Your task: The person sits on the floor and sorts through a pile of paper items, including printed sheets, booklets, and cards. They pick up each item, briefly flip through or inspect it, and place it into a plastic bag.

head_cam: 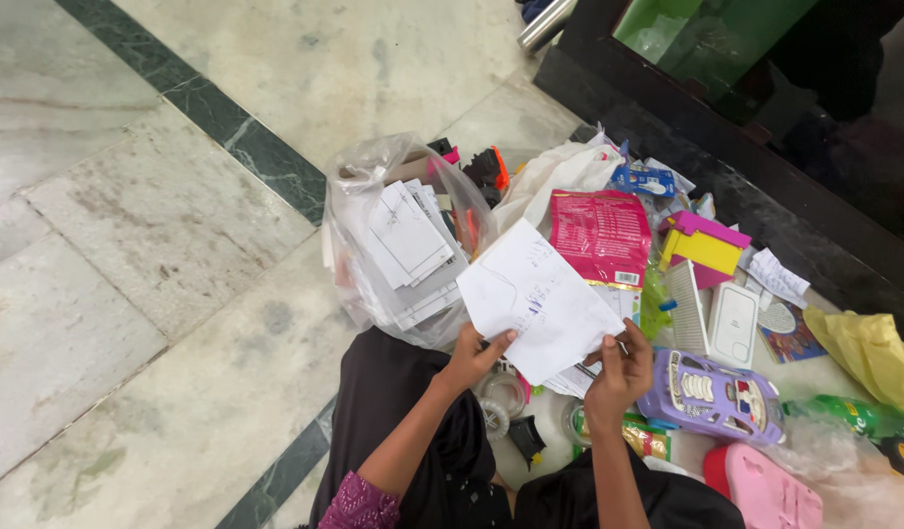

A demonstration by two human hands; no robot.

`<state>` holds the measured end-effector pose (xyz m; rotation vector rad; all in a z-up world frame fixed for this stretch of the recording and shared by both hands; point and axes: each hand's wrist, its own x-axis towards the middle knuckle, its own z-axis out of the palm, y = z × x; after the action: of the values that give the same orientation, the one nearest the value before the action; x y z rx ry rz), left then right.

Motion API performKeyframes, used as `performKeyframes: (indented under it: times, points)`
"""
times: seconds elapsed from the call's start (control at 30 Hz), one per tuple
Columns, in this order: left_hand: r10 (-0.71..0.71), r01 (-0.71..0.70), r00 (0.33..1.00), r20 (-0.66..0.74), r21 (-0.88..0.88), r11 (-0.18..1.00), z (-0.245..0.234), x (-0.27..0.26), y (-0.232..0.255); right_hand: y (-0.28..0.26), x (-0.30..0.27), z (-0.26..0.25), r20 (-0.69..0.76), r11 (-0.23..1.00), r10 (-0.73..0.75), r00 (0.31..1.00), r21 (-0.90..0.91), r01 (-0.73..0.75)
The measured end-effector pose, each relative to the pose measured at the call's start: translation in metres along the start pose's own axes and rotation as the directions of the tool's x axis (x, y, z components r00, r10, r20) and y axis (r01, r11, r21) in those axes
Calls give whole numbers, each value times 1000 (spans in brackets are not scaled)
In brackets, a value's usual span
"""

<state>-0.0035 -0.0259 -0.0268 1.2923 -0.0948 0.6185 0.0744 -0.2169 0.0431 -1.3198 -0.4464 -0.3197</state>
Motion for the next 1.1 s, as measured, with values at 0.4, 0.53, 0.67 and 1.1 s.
performKeyframes:
  times: [0.4,0.53,0.67,1.1]
  points:
    - [81,-160,863,-499,-118,980,-35,25,30,-29,12,103,86,985,16,996,-171,-1]
    - [-113,-33,861,-496,-277,960,-52,33,26,-29,18,138,108,988,62,992,-145,-46]
    - [-166,-7,832,-528,-310,951,-60,38,18,-19,24,165,135,980,130,982,-170,-106]
    - [34,43,731,-681,95,995,-103,44,-24,39,16,203,349,938,90,933,-343,38]
